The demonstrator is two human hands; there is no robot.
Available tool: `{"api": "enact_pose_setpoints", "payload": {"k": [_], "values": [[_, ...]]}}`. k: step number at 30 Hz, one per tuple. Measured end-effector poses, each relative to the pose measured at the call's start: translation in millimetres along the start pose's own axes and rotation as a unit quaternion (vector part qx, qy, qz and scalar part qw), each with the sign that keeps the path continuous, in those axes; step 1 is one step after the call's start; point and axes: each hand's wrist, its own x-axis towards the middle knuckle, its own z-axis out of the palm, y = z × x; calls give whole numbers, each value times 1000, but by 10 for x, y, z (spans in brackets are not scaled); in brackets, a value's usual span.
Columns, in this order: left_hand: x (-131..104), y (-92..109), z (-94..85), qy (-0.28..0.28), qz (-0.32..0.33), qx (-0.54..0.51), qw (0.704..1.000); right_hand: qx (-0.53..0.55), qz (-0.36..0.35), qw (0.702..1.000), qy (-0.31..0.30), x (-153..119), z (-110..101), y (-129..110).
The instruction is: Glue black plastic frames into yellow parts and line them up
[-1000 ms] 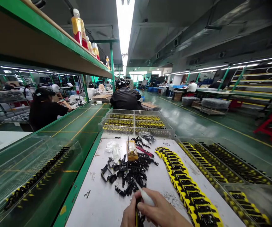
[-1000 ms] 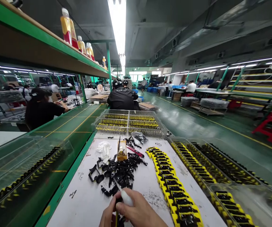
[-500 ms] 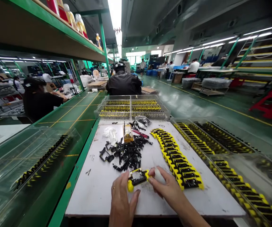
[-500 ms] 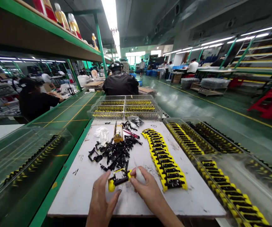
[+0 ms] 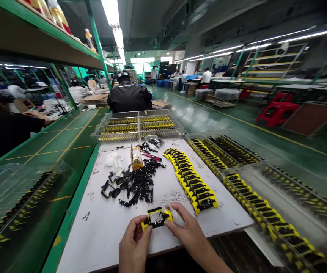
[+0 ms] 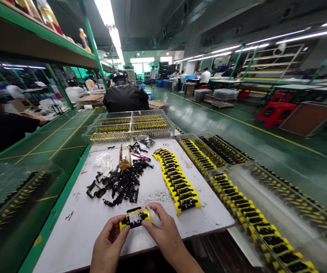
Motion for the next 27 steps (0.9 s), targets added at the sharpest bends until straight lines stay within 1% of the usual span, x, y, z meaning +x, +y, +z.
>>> {"api": "enact_pose_setpoints", "payload": {"k": [4,6,8,12,14,16,20,23,25,27], "values": [[-64,-186,74,17,20,54,998,-41,25,999,-15,-96,-64,37],[-94,-229,111,-1,12,80,997,-55,37,998,-15,-154,-95,75],[-123,-224,157,-10,10,106,994,-62,43,997,-11,-210,-128,111],[-185,-148,317,22,21,166,986,-83,57,995,11,-294,-226,169],[-203,-119,439,13,19,179,984,-97,63,993,33,-322,-307,212],[-206,-104,591,-8,24,173,985,-115,71,989,57,-344,-423,276],[-188,-89,955,-53,46,141,987,-151,75,981,93,-372,-734,441],[-158,-72,1205,-99,74,143,982,-169,76,974,133,-382,-955,561],[-132,-56,1329,-132,85,146,977,-176,83,969,154,-380,-1063,628],[-105,-40,1416,-160,92,145,972,-184,92,964,166,-366,-1141,684]]}}
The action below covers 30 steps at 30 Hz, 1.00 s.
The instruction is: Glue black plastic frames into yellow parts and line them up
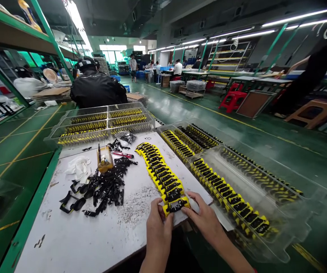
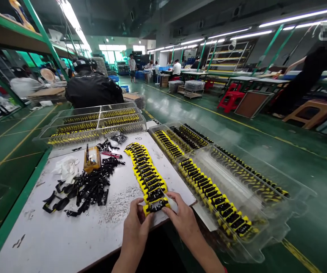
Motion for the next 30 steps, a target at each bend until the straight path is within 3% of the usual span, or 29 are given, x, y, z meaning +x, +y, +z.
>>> {"api": "enact_pose_setpoints", "payload": {"k": [4,10,15,30], "values": [[69,19,66,-2,16,9,1000,-11,-1,1000,3,102,-37,89],[122,-9,83,36,3,-12,999,-1,-59,998,12,235,-24,154],[219,-2,63,17,-21,-27,999,21,-88,996,-28,331,3,177],[565,-31,-81,22,-22,-79,996,23,-93,995,-39,656,91,-1]]}}
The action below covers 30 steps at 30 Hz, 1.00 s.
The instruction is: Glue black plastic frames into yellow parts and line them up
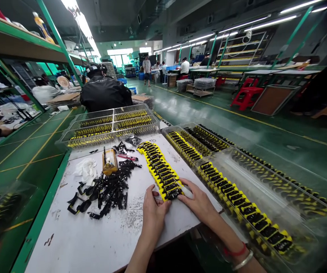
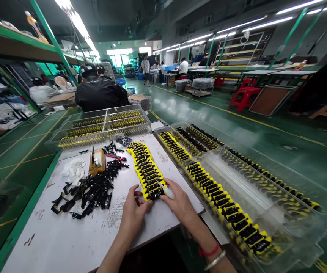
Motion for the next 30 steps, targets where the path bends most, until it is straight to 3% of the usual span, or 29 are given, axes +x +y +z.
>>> {"api": "enact_pose_setpoints", "payload": {"k": [11,17,23,27,30], "values": [[-55,53,14,-7,-16,-4,1000,-27,25,999,10,-137,-13,136],[-109,2,53,11,9,-17,1000,-35,46,998,14,-179,-40,115],[-174,-42,101,24,21,-25,999,-57,84,992,72,-259,-119,48],[-275,16,-62,63,57,12,996,-53,127,977,164,-405,-156,-46],[-316,82,-412,110,106,63,986,-74,120,974,179,-527,-80,-153]]}}
